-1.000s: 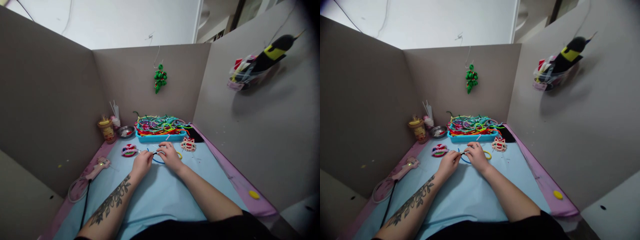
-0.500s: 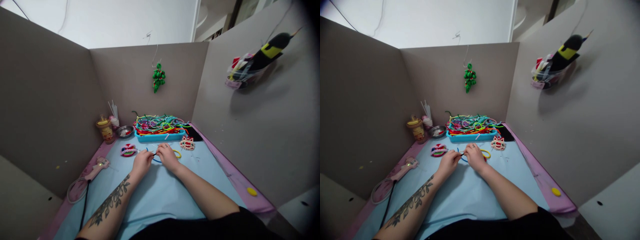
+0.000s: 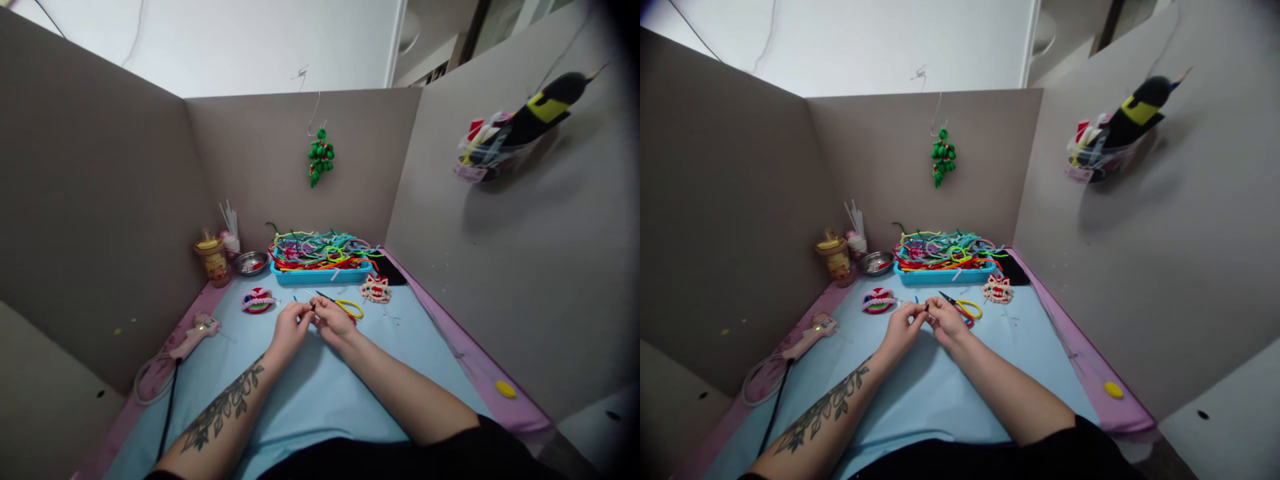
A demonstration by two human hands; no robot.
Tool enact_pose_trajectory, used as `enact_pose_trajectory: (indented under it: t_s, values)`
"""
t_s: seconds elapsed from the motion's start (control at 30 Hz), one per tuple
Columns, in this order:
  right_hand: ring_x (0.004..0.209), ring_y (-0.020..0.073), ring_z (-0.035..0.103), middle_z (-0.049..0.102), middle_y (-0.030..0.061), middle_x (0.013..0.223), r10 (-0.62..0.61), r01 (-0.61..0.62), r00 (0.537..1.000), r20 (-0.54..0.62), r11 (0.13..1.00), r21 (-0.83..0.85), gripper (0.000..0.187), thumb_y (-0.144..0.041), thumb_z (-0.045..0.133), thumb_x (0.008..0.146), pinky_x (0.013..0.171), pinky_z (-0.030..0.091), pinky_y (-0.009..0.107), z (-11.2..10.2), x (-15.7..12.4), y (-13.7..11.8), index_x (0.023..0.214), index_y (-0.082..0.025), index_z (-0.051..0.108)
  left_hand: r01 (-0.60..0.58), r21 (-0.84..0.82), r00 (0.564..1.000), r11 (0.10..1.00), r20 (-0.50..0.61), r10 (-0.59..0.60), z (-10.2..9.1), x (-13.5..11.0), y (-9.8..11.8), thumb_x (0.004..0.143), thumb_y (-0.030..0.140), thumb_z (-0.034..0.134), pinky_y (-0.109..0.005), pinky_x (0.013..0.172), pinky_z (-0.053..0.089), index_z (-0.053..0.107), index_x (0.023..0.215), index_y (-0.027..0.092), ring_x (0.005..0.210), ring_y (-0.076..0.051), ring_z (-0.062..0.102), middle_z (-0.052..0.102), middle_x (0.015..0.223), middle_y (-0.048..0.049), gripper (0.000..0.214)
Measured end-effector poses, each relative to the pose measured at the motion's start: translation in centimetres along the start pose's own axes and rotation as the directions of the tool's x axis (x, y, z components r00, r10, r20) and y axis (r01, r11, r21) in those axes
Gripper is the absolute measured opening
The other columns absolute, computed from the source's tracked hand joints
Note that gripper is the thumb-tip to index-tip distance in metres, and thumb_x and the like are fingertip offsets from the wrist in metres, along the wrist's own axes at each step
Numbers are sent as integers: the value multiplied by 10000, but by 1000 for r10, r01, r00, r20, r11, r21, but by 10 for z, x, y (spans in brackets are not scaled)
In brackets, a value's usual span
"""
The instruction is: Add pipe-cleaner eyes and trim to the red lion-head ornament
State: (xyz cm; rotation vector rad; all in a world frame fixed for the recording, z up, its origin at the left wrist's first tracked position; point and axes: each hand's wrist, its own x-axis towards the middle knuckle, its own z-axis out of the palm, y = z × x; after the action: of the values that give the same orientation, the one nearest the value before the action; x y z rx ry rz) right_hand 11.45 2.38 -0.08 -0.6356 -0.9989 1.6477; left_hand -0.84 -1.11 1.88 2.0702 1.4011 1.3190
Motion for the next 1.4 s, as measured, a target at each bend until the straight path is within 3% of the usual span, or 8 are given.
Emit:
enact_pose_trajectory:
  t_s: [0.13, 0.23, 0.37, 0.57, 0.97, 1.2, 1.3, 1.4]
  values:
    - [860, 191, 527, 577, 35, 858, -186, 172, 983, 13, 877, -449, 176, -352, 675, 673, 746, 406, 313, -12, 1, -14, 707, -194, 606, -26, 158, 999, 987, 41, 20, -7, 0, -9, 837, 231, 514, -253, 645, 384, 657, 811, 180, 702, -152, 526, 572, 721, -27, 154]
    - [1009, 219, 487, 558, 57, 1000, -414, 383, 893, 175, 495, -780, 130, -234, 628, 731, 880, 374, 368, -20, 0, -25, 855, -220, 663, -68, 296, 996, 953, 75, 48, -10, 1, -15, 848, 223, 503, -263, 671, 384, 657, 818, 186, 749, -166, 543, 588, 763, -43, 162]
    - [991, 237, 468, 571, 79, 973, -412, 517, 796, 443, 82, -852, 157, -160, 578, 792, 892, 365, 402, -20, -6, -28, 900, -231, 666, -129, 432, 989, 893, 128, 81, -10, 0, -13, 851, 214, 502, -277, 684, 380, 661, 822, 195, 761, -177, 550, 605, 792, -56, 163]
    - [953, 237, 460, 582, 77, 944, -377, 494, 791, 482, -71, -867, 121, -146, 552, 822, 836, 372, 388, -16, -7, -24, 815, -220, 648, -123, 402, 988, 907, 134, 75, -9, 0, -14, 856, 214, 493, -285, 716, 397, 650, 936, 204, 808, -184, 564, 628, 874, -62, 177]
    - [925, 219, 459, 545, 70, 906, -362, 423, 848, 387, 23, -906, 149, -98, 465, 822, 833, 376, 356, -18, -1, -19, 785, -201, 565, -93, 395, 993, 914, 100, 58, -15, 5, -10, 830, 160, 475, -273, 679, 379, 619, 740, 189, 732, -173, 531, 579, 737, -43, 172]
    - [758, 173, 480, 504, 8, 742, -418, 340, 905, 79, 600, -725, 108, -203, 502, 763, 710, 390, 298, -13, 6, -9, 655, -206, 502, -43, 243, 999, 969, 36, 36, -12, 6, -6, 828, 211, 483, -268, 649, 371, 577, 719, 186, 709, -167, 509, 554, 707, -28, 146]
    - [606, 135, 441, 448, -31, 626, -247, 186, 963, -106, 898, -400, 127, -275, 565, 708, 604, 376, 266, -5, 6, -1, 638, -207, 484, -24, 153, 1000, 988, 12, 22, -6, 4, -2, 834, 216, 467, -265, 641, 373, 552, 705, 185, 693, -158, 500, 536, 697, -19, 158]
    - [564, 126, 461, 469, -37, 607, -47, 49, 995, -83, 999, 20, 170, -294, 647, 633, 580, 395, 268, 3, 5, 4, 667, -211, 503, -14, 91, 1000, 996, -20, 15, 2, 1, 3, 834, 202, 460, -267, 655, 383, 547, 713, 182, 707, -156, 502, 535, 714, -21, 150]
